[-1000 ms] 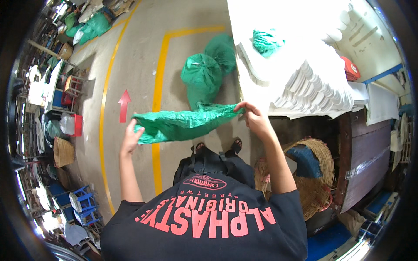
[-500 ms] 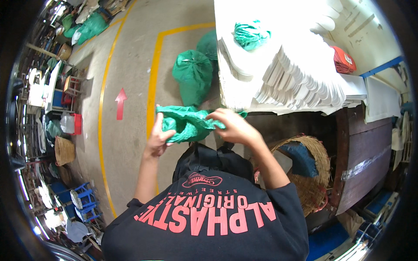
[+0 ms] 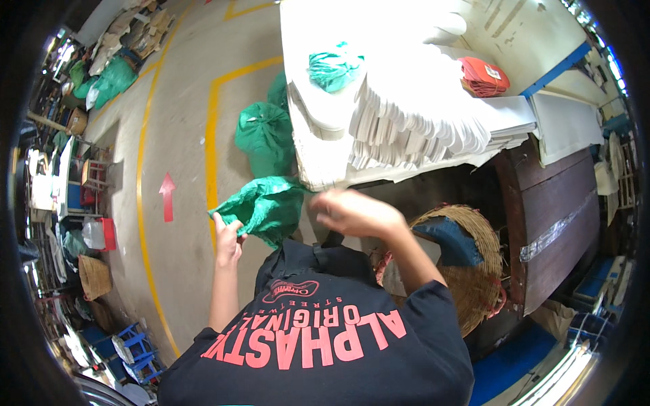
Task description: The person repeatedly picks up stacks of white plates from a table, places them into green mesh bags, and ties the bags closed with a rubber band. The person then places the tied bags on the table and repeats the process with additional stacks of plates.
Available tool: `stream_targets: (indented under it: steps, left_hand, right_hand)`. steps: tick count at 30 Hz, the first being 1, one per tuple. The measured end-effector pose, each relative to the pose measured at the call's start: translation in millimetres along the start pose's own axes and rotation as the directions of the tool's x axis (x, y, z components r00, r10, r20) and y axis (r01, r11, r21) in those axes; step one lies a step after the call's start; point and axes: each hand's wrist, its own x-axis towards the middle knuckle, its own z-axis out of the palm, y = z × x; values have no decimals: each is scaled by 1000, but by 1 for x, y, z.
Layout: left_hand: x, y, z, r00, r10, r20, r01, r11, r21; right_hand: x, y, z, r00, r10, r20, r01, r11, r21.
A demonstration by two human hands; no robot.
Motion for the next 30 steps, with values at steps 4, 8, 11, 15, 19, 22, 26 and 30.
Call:
stream_targets:
  steps: [4,8,11,15,19,22,26,30]
  left_hand:
    - [-2,-29,0,997,-3,82,-8,991,134]
    - [-1,-31,12,989,31,142,-51,990,134]
    - [-3,-17,20,977,99,190,-120,988,101]
    - [-8,9,27,968,135,212,-183,957,227]
    - [-15,27,24,966,105,238,-172,945,279]
    - [-18,35,19,966,129,226,-194,936,294]
    - [-19,48,14,949,167,268,-248,919,307]
    - [-24,68,16,937,175,302,-256,932,258]
  right_hand:
    - [-49,-32,-83,574,-207,-792,-113,938,-327]
    - [-53,-8,-112,359,-146,-922,-821,421,-386]
    - [-52,30,-111,306,-88,-948,-832,458,-311]
    - [-60,69,-112,235,-191,-953,-612,732,-298]
    - [-73,89,-117,99,-238,-966,-446,858,-257]
    - [-84,100,-116,-8,-60,-998,-125,990,-59]
    - [-102,108,-112,-110,90,-990,288,956,55]
    - [-115,116,-107,-7,296,-955,656,722,219]
